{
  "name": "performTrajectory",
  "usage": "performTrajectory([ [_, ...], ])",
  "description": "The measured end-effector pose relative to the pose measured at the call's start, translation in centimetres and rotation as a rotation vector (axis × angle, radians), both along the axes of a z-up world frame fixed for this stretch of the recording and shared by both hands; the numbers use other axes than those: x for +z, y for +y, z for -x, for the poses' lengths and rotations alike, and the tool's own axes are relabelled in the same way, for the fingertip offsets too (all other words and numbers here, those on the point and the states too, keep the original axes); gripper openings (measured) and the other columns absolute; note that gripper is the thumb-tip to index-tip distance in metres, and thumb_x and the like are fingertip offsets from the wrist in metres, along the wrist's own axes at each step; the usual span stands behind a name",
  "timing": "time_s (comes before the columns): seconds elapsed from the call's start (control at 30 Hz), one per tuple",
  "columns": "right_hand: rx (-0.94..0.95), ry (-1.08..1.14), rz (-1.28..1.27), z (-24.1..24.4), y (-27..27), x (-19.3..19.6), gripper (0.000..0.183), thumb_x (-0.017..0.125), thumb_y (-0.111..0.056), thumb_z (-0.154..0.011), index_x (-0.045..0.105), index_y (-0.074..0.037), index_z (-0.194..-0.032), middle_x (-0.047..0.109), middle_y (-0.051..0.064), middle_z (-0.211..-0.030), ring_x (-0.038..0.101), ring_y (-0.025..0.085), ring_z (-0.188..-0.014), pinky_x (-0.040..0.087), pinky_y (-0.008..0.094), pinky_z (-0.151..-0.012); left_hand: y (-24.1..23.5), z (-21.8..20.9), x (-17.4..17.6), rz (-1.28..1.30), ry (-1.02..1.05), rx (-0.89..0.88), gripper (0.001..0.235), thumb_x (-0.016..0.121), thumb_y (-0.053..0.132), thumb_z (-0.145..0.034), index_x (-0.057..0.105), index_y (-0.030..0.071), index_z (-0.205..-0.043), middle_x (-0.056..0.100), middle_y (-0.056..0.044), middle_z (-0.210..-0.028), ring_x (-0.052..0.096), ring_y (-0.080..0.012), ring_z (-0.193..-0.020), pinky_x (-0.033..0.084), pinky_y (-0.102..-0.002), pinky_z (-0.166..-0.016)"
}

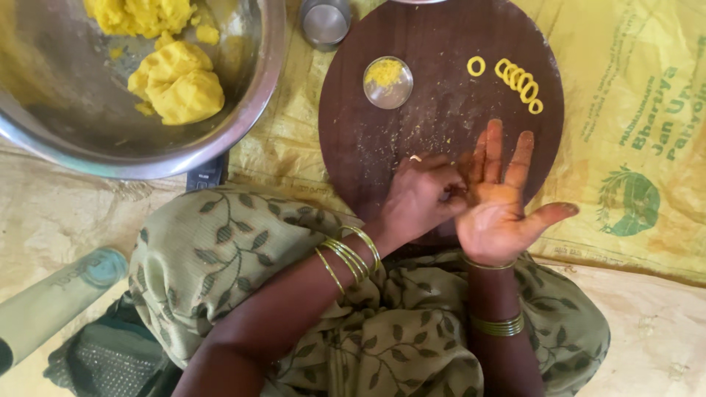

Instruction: The person rolls small pieces of yellow dough between their palms to form thin rings and places them into a metal bowl. The person occasionally transfers finished rings from a wooden board to the bowl.

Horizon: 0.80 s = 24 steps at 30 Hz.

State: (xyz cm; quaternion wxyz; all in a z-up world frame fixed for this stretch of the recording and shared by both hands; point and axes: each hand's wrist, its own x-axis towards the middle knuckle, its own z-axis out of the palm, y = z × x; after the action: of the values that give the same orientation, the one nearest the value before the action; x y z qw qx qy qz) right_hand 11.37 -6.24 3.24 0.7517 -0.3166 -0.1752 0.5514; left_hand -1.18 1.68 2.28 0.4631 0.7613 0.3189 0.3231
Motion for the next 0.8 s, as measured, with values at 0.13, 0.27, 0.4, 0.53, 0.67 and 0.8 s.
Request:
performTrajectory([
  [0.13,-0.161,0.649,-0.091,-0.7,0.7,1.1,0.11,0.025,-0.088,-0.083,0.016,-0.017,-0.166,0.012,0.016,-0.175,0.014,0.033,-0.16,0.011,0.056,-0.129,0.4,0.3,1.1,0.18,-0.121,-0.054,0.015,0.081,0.015,-0.08,0.069,0.01,-0.088,0.067,-0.002,-0.092,0.067,-0.0179,-0.081,0.053,-0.036,-0.076],
  [0.27,-0.085,0.262,-0.027,-0.8,0.5,1.3,0.106,0.037,-0.084,-0.089,0.017,-0.016,-0.168,0.011,0.015,-0.178,0.014,0.031,-0.163,0.008,0.056,-0.133,0.2,0.9,2.4,-0.018,-0.054,-0.012,0.018,0.082,0.013,-0.078,0.068,0.012,-0.089,0.066,-0.002,-0.091,0.064,-0.0214,-0.084,0.047,-0.04,-0.076],
  [0.4,-0.044,0.123,0.009,-1.1,0.5,1.0,0.105,0.04,-0.083,-0.09,0.016,-0.018,-0.169,0.009,0.014,-0.18,0.014,0.028,-0.164,0.008,0.055,-0.135,0.5,0.8,3.0,-0.114,0.063,0.021,0.02,0.083,0.016,-0.077,0.069,0.014,-0.091,0.064,-0.001,-0.086,0.062,-0.0239,-0.086,0.043,-0.042,-0.078],
  [0.53,0.004,0.09,-0.019,-1.3,0.5,1.0,0.109,0.043,-0.084,-0.088,0.013,-0.018,-0.169,0.008,0.015,-0.18,0.015,0.027,-0.164,0.008,0.054,-0.135,0.8,0.8,3.1,-0.128,0.075,0.037,0.017,0.083,0.021,-0.08,0.069,0.015,-0.086,0.065,0.001,-0.088,0.062,-0.0219,-0.089,0.043,-0.041,-0.083],
  [0.67,0.037,0.041,-0.02,-1.3,0.4,1.2,0.113,0.044,-0.086,-0.086,0.009,-0.019,-0.17,0.006,0.016,-0.179,0.015,0.028,-0.163,0.009,0.052,-0.134,0.9,0.9,3.0,-0.172,0.017,0.044,0.022,0.086,0.03,-0.082,0.071,0.014,-0.085,0.065,0.001,-0.089,0.062,-0.0207,-0.089,0.042,-0.041,-0.084],
  [0.8,0.115,-0.039,0.017,-1.0,0.4,1.6,0.113,0.044,-0.087,-0.086,0.003,-0.022,-0.168,0.002,0.016,-0.179,0.015,0.031,-0.164,0.013,0.049,-0.132,0.6,0.8,2.6,-0.214,0.007,0.007,0.02,0.086,0.029,-0.08,0.075,0.014,-0.086,0.069,0.001,-0.095,0.063,-0.0202,-0.091,0.044,-0.04,-0.086],
])
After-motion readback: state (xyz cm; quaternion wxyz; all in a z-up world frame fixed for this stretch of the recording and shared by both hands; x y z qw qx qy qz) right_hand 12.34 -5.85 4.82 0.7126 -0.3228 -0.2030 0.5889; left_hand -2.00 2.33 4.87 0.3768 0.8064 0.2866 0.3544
